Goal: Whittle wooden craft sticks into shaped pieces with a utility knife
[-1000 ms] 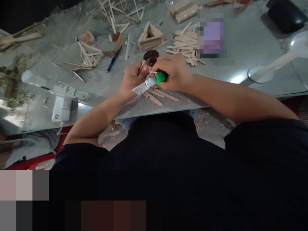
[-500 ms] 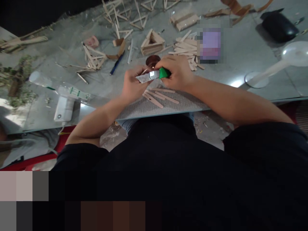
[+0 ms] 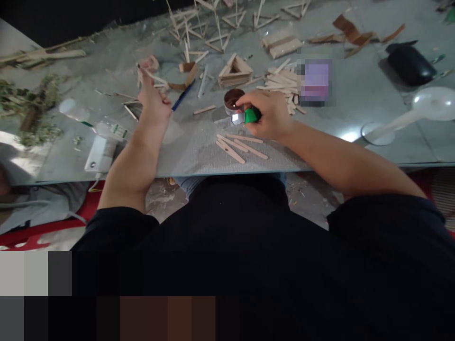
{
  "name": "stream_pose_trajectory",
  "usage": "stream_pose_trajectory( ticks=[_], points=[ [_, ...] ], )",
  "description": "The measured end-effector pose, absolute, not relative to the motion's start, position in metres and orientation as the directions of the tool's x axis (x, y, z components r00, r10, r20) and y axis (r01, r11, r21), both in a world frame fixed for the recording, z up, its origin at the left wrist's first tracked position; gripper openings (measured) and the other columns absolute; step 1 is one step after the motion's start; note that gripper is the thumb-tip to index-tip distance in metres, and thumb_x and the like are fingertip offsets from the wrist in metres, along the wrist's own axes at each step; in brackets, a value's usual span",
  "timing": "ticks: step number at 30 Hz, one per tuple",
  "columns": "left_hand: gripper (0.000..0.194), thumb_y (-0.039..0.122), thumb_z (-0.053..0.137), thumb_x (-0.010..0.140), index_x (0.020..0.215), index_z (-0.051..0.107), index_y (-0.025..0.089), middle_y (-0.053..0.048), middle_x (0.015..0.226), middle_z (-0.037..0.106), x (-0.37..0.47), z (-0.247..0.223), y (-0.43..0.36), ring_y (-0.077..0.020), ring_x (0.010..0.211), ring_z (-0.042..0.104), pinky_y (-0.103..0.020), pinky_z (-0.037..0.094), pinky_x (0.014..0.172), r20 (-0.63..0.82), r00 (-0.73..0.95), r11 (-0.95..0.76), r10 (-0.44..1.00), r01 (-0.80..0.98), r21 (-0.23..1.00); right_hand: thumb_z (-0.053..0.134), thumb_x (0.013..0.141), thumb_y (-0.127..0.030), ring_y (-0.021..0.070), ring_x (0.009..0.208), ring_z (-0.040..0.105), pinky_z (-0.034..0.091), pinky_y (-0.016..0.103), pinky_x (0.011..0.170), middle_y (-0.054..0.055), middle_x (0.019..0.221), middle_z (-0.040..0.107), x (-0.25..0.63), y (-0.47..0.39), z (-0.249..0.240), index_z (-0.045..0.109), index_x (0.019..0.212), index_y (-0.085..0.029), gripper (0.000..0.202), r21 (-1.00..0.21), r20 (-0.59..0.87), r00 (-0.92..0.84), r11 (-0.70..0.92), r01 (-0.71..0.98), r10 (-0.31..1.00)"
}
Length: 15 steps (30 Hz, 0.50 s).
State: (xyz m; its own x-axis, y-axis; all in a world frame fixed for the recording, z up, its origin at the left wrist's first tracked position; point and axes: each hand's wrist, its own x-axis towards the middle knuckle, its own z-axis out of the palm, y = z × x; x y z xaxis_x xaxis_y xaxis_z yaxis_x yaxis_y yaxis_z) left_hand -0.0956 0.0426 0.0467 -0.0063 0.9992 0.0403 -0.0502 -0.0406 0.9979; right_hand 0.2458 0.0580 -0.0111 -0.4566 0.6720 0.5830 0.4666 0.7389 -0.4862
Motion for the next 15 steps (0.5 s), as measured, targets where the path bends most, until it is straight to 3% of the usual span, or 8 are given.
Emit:
stream_pose_trajectory(
  ticks=[2,4,6,8,11,15],
  points=[
    [0.07,0.084,0.008,0.109,0.08,0.022,0.022,0.01,0.069,-0.002,-0.098,0.038,0.069,-0.0148,0.066,0.0,-0.03,0.008,0.06,0.059,-0.179,-0.072,0.982,-0.068,0.995,0.078,0.086,-0.052,0.0296,0.097,0.079,0.064,0.049,0.097,0.002,0.107,0.082,0.244,0.058,-0.011,0.076,0.115,-0.036,0.033,-0.479,0.59,-0.46,0.747,0.461,0.663],
    [0.069,0.088,0.031,0.107,0.079,0.029,0.026,0.01,0.063,0.001,-0.085,0.028,0.089,-0.016,0.061,0.001,-0.035,0.006,0.058,0.115,-0.265,-0.161,0.958,-0.163,0.973,0.079,0.084,-0.052,0.0311,0.094,0.079,0.064,0.049,0.093,0.003,0.105,0.083,0.243,0.058,-0.009,0.077,0.111,-0.034,0.032,-0.47,0.604,-0.453,0.752,0.463,0.656],
    [0.061,0.086,0.05,0.1,0.078,0.043,0.029,0.009,0.059,0.009,-0.061,0.019,0.091,-0.0153,0.056,0.003,-0.035,0.007,0.055,0.181,-0.168,-0.224,0.969,-0.29,0.93,0.08,0.082,-0.051,0.0312,0.093,0.079,0.065,0.049,0.091,0.004,0.104,0.084,0.243,0.058,-0.007,0.077,0.11,-0.032,0.034,-0.454,0.626,-0.451,0.768,0.451,0.636],
    [0.061,0.085,0.046,0.102,0.079,0.055,0.029,0.009,0.06,0.012,-0.035,0.014,0.077,-0.0127,0.052,0.005,-0.033,0.01,0.051,0.244,-0.098,-0.263,0.965,-0.362,0.894,0.081,0.081,-0.051,0.0309,0.094,0.079,0.064,0.05,0.093,0.004,0.104,0.084,0.243,0.056,-0.004,0.078,0.111,-0.032,0.035,-0.458,0.63,-0.456,0.775,0.436,0.629],
    [0.067,0.083,0.047,0.106,0.083,0.068,0.024,0.008,0.059,0.021,-0.006,0.01,0.044,-0.0096,0.049,0.016,-0.028,0.016,0.049,0.308,0.044,-0.274,0.95,-0.35,0.896,0.086,0.082,-0.061,0.0298,0.093,0.076,0.063,0.049,0.093,0.003,0.102,0.083,0.24,0.049,0.002,0.078,0.108,-0.036,0.037,-0.531,0.588,-0.44,0.734,0.424,0.679],
    [0.063,0.077,0.057,0.107,0.087,0.075,0.02,0.006,0.051,0.04,0.013,0.007,0.011,-0.0084,0.043,0.028,-0.028,0.019,0.047,0.42,0.197,-0.372,0.886,-0.239,0.897,0.077,0.09,-0.081,0.0224,0.072,0.065,0.06,0.045,0.076,0.003,0.08,0.073,0.228,0.035,0.01,0.075,0.091,-0.031,0.051,-0.685,0.584,-0.331,0.669,0.29,0.741]
  ],
)
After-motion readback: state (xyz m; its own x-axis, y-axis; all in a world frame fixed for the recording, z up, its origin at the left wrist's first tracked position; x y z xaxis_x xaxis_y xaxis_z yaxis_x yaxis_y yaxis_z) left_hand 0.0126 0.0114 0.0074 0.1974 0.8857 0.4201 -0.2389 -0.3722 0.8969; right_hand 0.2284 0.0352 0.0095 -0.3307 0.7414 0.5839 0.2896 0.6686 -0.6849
